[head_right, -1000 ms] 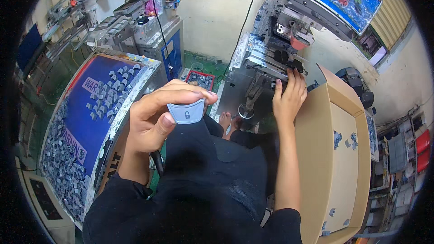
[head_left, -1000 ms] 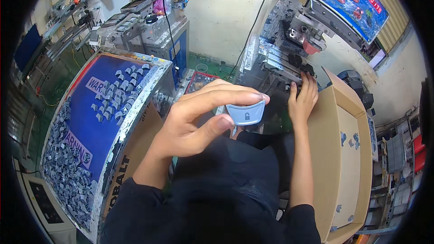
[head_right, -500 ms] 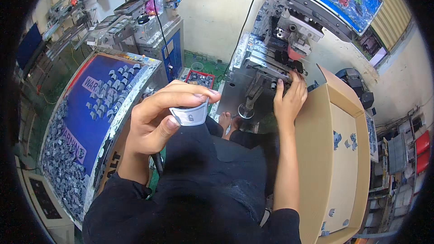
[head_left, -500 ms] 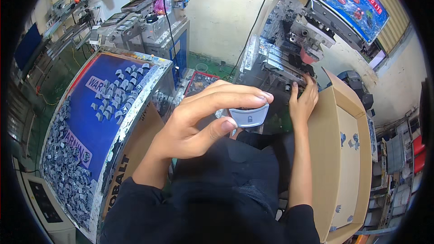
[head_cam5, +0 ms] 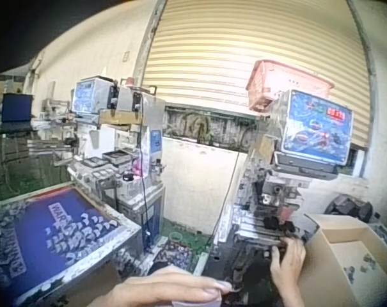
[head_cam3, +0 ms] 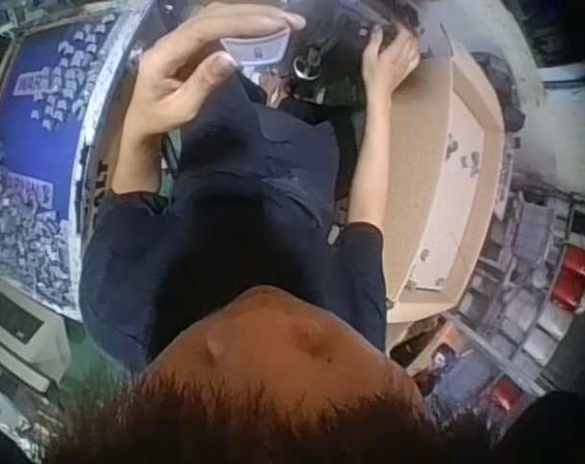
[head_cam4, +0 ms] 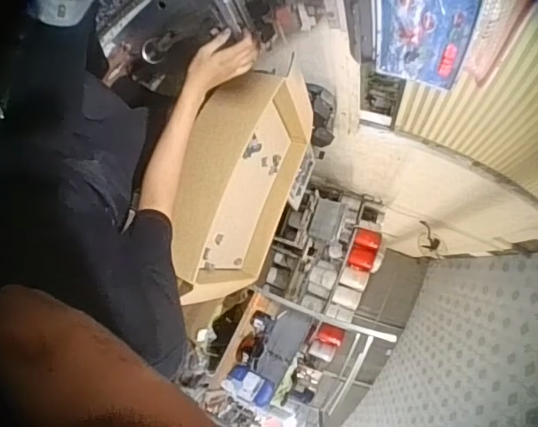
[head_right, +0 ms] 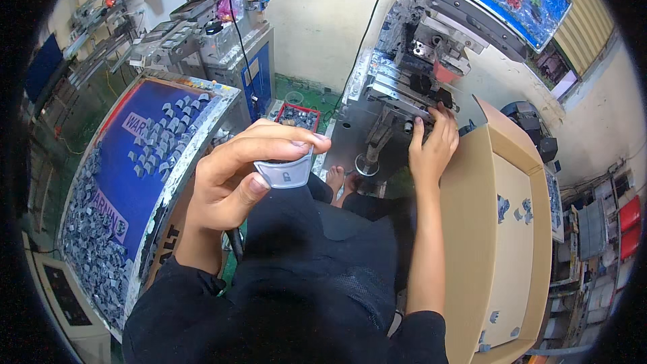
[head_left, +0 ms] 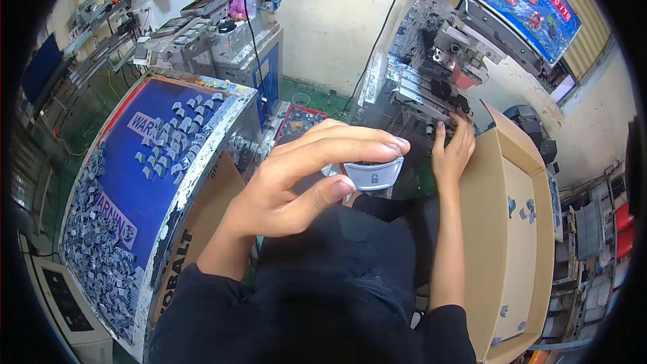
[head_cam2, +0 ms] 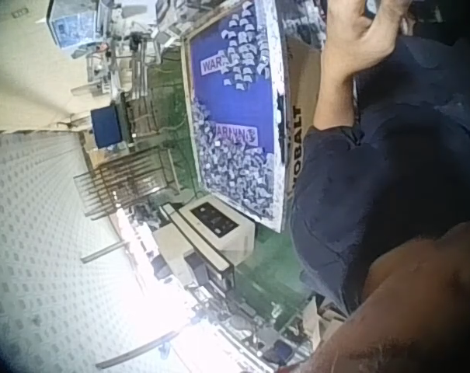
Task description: Using a pad printing machine to apply lock/unlock icons onto small plastic components.
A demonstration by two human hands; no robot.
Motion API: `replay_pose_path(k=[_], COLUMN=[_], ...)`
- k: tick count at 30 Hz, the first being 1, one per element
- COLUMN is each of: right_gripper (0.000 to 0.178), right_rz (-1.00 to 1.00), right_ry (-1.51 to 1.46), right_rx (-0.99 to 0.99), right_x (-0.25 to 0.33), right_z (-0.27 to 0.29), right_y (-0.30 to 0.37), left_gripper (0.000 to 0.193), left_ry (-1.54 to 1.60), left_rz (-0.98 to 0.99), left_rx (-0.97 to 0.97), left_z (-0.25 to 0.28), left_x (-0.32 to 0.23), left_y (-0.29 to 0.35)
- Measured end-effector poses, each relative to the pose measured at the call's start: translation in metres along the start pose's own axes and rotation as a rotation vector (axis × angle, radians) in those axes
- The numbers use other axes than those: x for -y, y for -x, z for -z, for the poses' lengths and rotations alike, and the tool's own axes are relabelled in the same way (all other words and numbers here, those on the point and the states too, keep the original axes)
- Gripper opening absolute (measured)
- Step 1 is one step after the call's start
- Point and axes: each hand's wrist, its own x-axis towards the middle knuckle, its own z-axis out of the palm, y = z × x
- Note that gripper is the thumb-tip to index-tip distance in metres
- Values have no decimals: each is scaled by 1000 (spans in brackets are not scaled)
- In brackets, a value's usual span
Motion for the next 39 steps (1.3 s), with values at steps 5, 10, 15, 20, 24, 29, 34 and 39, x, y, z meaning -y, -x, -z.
replay_pose_path(k=[5, 10, 15, 20, 24, 29, 34, 39], right_gripper=[30, 28, 27, 27, 28, 28, 28, 28], right_rz=[3, -11, -2, -5, -6, -8, 3, -17], right_ry=[-12, -26, -70, -63, -94, -89, -88, -122], right_rx=[-8, -17, -37, -50, -58, -60, -73, -66], right_x=[-1, 0, 0, 3, 3, 5, 5, 5], right_z=[-1, -1, -2, -3, -1, -1, -2, -2], right_y=[1, 1, 1, 3, 4, 5, 4, 4], left_gripper=[39, 39, 40, 40, 42, 37, 35, 35], left_ry=[-4, -5, -52, -57, -56, -29, 0, 23], left_rz=[-3, -4, -2, -3, -6, -6, -8, -3], left_rx=[6, 5, 19, 11, 14, 33, 49, 60], left_z=[0, -1, 0, -2, -2, 1, 1, 1], left_x=[1, 1, -1, -2, -1, -2, -1, -2], left_y=[0, 0, 0, -1, 0, 1, 1, 1])
